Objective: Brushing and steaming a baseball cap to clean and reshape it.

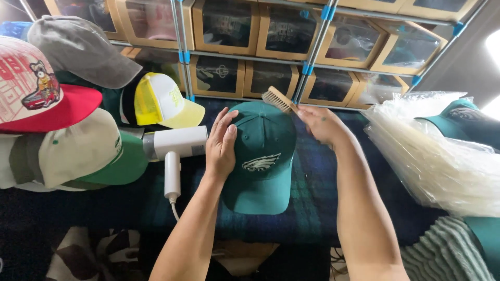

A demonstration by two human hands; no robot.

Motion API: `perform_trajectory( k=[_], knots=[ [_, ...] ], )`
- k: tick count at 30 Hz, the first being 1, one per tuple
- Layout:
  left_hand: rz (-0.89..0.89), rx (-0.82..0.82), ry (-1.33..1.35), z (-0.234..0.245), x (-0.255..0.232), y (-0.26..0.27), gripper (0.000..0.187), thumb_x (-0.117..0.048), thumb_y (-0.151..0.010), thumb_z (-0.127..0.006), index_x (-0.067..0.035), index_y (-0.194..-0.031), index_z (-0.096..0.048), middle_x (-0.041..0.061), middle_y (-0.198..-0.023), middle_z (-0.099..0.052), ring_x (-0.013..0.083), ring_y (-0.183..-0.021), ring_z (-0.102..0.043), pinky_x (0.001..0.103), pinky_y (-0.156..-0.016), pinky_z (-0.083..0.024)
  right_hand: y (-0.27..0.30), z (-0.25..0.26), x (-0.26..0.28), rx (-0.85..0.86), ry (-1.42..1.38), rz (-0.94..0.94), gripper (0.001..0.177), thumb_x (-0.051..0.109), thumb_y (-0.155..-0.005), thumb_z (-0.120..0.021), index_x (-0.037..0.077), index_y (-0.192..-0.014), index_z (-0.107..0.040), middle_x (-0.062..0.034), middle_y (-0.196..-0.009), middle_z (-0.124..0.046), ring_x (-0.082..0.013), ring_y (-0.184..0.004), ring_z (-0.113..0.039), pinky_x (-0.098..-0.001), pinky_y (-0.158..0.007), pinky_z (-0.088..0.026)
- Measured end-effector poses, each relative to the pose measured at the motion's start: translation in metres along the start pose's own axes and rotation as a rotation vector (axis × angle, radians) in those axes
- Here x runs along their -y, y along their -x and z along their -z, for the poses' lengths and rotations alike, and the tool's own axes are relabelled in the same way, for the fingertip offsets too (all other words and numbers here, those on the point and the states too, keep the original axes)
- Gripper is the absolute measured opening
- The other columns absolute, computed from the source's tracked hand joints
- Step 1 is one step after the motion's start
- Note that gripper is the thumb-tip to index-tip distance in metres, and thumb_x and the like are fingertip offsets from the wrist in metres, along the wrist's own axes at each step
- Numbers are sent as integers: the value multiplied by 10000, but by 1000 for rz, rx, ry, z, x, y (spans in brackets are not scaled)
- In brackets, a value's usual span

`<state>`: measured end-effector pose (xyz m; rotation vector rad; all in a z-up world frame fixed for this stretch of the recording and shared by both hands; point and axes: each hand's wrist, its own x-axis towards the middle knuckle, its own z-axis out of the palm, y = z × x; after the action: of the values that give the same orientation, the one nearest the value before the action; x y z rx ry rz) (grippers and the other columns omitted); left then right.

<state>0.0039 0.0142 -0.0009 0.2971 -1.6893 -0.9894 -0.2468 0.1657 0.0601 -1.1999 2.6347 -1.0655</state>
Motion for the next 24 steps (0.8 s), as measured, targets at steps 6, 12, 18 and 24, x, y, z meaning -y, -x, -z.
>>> perform_trajectory(
  k=[6,12,18,24],
  knots=[
    [-1,-17,16,2,-2,-2,402,-445,-1069,-448,-287,-1389,-632,110,-1521,-535,373,-1370,-534,517,-1150,-408,83,-42,-16,268,-504,-225,385,279,-1020,-563,96,-1334,-690,-83,-575,-499,-165,-365,-354,-263,-317,-252],
    [-16,-22,9,-2,1,0,411,-450,-1075,-442,-270,-1392,-631,130,-1515,-541,402,-1366,-535,543,-1145,-407,151,-39,2,-253,-315,279,433,49,-894,-588,109,-1300,-726,-100,-1237,-699,-275,-1034,-688,-409,-819,-554],
    [-53,-27,-13,1,5,-1,407,-450,-1084,-440,-262,-1391,-630,110,-1502,-553,363,-1397,-517,519,-1161,-400,177,-58,34,-559,-282,596,238,26,-994,-618,-10,-1185,-757,-255,-1205,-727,-409,-1159,-678,-479,-943,-567],
    [-114,-43,1,2,0,-5,397,-420,-1096,-441,-223,-1383,-632,131,-1459,-583,360,-1415,-497,528,-1162,-396,177,-53,10,-752,-137,592,265,-58,-998,-637,-92,-1255,-689,-296,-1244,-693,-441,-1147,-668,-479,-945,-552]
  ],
)
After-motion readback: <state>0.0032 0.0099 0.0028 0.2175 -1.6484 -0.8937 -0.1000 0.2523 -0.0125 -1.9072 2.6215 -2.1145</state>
